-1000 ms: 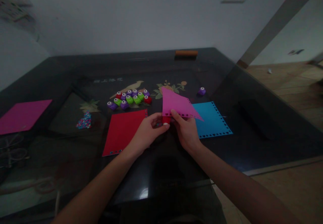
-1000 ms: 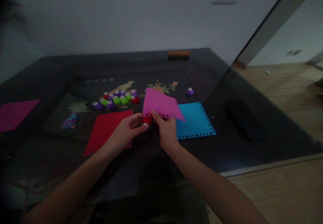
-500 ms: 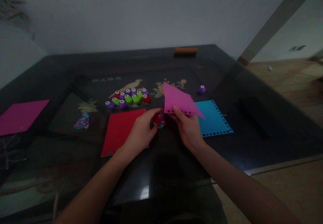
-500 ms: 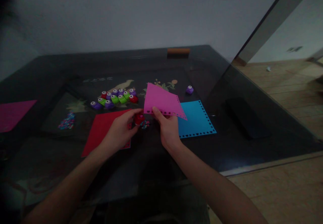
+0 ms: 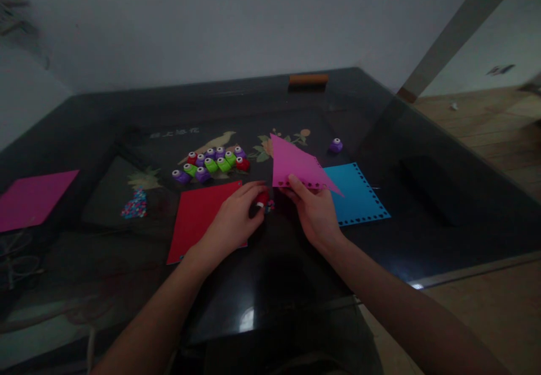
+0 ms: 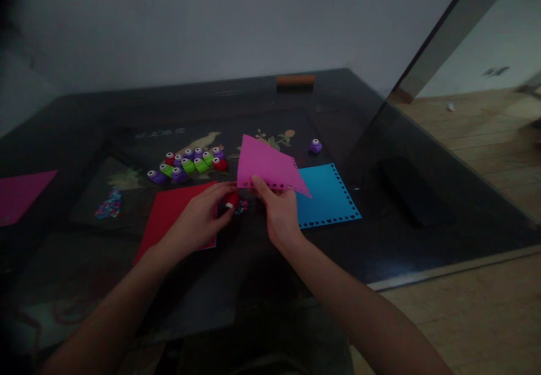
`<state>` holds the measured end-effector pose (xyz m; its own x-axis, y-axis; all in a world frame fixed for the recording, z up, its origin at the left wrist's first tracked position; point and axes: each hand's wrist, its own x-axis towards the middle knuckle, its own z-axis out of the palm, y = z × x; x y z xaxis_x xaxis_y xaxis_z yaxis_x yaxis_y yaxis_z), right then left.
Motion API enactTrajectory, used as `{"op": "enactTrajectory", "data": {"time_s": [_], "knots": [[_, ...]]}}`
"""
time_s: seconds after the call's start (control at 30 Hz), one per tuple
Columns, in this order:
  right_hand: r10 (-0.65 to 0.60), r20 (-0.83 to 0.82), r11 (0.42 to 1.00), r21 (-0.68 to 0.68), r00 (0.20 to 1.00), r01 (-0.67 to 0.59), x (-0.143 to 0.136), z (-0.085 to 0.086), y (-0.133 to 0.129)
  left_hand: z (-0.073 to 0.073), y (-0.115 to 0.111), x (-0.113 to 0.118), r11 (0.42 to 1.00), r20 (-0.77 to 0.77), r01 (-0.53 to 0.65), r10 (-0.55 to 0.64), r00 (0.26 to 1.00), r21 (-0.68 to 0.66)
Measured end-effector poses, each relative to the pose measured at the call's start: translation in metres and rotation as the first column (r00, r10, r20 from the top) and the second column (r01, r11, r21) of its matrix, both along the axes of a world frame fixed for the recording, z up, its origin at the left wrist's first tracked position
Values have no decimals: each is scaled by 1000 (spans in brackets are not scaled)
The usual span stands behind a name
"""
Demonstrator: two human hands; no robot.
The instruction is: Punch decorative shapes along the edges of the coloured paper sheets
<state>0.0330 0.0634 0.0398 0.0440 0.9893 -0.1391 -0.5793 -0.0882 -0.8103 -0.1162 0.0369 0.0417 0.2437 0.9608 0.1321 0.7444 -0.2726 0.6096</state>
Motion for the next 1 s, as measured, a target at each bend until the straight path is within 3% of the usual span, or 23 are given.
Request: {"op": "enactTrajectory", "data": {"time_s": [0.2,0.47,0.53,0.63,0.73,0.87,1.0], "knots": [[13,-8,1000,-10,1000,-13,0,0,-1,3,1,0,1000,17,-12,12,1000,-24],[15,-33,1000,-14,999,-16,0,0,-1,1,5,-4,974,302,-145,194,933,-177],[15,-25,1000,-19,1000,-16,0,0,-1,-1,7,-5,953,448,-123,242,861,-278],[28,-3,1000,-7,1000,-28,1,1,-2,-2,9,-6,906,668,-15,324,670,-424],[36,-8,999,9,999,-36,1,1,-2,0,9,-5,857,758,76,404,512,-509],[26,-4,1000,-2,1000,-26,2,2,-2,6,7,-2,819,781,126,471,410,-560],[44,4,999,-10,999,-44,2,4,-2,11,5,-1,808,793,159,484,370,-567]]}}
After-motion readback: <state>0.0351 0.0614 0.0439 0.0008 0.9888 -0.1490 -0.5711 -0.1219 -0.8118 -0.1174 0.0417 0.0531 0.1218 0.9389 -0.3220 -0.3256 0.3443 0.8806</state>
